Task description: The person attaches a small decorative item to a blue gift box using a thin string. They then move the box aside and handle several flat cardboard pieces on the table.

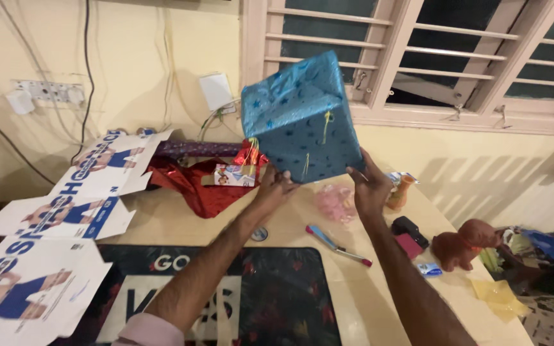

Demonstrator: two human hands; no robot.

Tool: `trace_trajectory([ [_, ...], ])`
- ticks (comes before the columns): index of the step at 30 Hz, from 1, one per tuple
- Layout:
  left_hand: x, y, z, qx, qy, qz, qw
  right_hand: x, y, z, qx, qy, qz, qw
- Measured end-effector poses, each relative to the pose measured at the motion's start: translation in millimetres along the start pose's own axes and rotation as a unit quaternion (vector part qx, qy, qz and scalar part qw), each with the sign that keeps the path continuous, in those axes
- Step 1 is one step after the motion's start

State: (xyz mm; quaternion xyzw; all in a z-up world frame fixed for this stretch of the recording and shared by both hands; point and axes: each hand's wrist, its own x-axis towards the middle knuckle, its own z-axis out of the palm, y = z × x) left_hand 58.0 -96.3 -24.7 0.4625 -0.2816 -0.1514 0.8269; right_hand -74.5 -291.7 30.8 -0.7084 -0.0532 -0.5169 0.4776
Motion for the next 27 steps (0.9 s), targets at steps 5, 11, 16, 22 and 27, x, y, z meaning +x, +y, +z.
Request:
trace_trajectory([
  [5, -4.2, 22.3, -12.1, 0.053, 0.003, 0.000, 0.999, -11.6, -30.6, 9.4, 0.122, -0.001, -0.001, 0.993],
  [11, -28.3, 51.8, -11.2, 0.001, -0.023, 0.012, 1.000, -17.0, -49.0, 16.1, 0.098, -0.019, 0.026, 0.995],
  [16, -32.3, 57.6, -14.0, 0.010, -0.005, -0.011, 1.000, -9.1, -38.1, 23.7, 0.111, -0.012, 0.039, 0.993],
  [22, -16.3, 40.5, -12.7, 0.122, 0.007, -0.016, 0.992, -14.8, -14.7, 14.7, 0.109, -0.031, 0.038, 0.993],
  [27, -12.9, 23.1, -2.8, 0.220, -0.025, 0.063, 0.973, -19.4, 3.5, 0.8, 0.015, -0.022, 0.075, 0.997],
])
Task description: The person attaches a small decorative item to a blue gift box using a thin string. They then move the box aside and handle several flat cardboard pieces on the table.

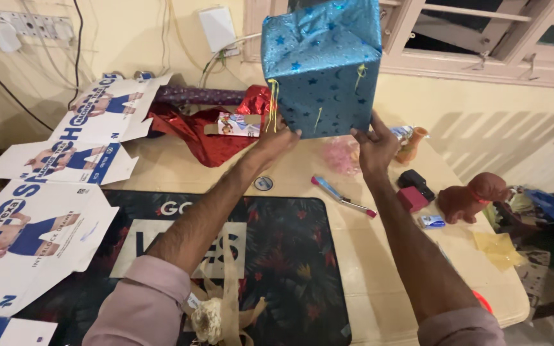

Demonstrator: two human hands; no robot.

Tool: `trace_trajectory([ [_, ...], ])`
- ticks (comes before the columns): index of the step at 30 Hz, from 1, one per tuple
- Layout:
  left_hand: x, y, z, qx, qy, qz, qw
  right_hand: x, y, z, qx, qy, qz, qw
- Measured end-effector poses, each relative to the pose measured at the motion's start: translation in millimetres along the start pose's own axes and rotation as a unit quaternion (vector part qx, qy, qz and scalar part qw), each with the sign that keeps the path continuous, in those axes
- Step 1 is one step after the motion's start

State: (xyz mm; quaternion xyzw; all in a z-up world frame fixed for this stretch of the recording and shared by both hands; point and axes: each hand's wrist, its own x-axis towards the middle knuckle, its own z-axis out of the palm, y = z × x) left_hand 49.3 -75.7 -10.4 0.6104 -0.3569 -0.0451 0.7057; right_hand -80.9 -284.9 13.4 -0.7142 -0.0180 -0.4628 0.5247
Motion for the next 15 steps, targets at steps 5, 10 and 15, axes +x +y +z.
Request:
trace_trajectory([
  [5, 13.5, -5.3, 10.5, -0.080, -0.050, -0.053, 0.994, 14.0, 22.7, -12.3, 0.016, -0.011, 0.015, 1.000],
  [10, 15.9, 3.9, 16.6, -0.037, 0.000, -0.082, 0.996, 24.0, 33.2, -19.3, -0.044, -0.004, 0.020, 0.999],
  [15, 3.8, 5.0, 14.4, -0.061, -0.004, -0.087, 0.994, 6.9, 40.5, -19.6, 0.009, -0.010, 0.030, 0.999],
])
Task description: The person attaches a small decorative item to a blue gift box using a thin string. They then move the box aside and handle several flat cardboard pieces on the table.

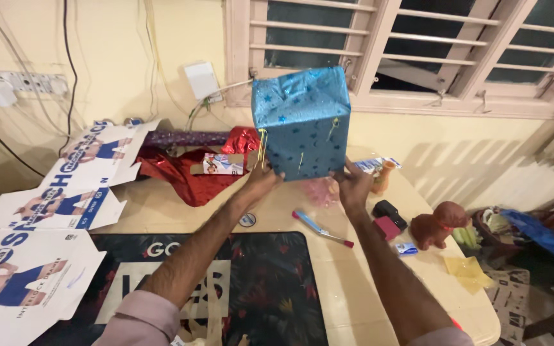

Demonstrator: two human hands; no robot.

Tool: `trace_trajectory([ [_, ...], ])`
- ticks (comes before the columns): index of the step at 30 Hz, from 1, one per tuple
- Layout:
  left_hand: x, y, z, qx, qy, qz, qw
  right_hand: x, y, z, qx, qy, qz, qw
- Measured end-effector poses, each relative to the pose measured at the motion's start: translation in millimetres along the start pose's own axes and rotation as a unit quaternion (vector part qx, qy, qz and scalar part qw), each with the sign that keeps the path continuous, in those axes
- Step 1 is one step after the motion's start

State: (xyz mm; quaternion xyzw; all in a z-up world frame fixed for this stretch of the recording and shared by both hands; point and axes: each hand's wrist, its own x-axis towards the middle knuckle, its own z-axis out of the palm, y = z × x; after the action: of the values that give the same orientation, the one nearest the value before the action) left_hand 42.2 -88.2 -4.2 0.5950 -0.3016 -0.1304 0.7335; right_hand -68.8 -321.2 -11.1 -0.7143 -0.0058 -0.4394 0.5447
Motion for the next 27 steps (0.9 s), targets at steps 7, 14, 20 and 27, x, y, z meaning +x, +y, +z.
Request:
trace_trajectory([
  [7, -28.4, 14.0, -0.9, 0.122, -0.012, 0.170, 0.978, -14.9, -1.7, -0.2, 0.071, 0.008, 0.001, 0.997],
  [14, -45.0, 27.6, 3.9, 0.076, 0.012, 0.173, 0.982, -14.7, -39.1, -2.0, 0.020, 0.013, -0.039, 0.999],
  [20, -11.7, 1.7, -18.6, 0.115, 0.025, 0.160, 0.980, -6.4, -55.1, -7.1, 0.018, -0.046, 0.025, 0.998],
  [27, 36.7, -6.1, -7.8, 0.023, 0.031, 0.045, 0.998, 15.4, -58.2, -14.3, -0.150, -0.038, 0.017, 0.988],
])
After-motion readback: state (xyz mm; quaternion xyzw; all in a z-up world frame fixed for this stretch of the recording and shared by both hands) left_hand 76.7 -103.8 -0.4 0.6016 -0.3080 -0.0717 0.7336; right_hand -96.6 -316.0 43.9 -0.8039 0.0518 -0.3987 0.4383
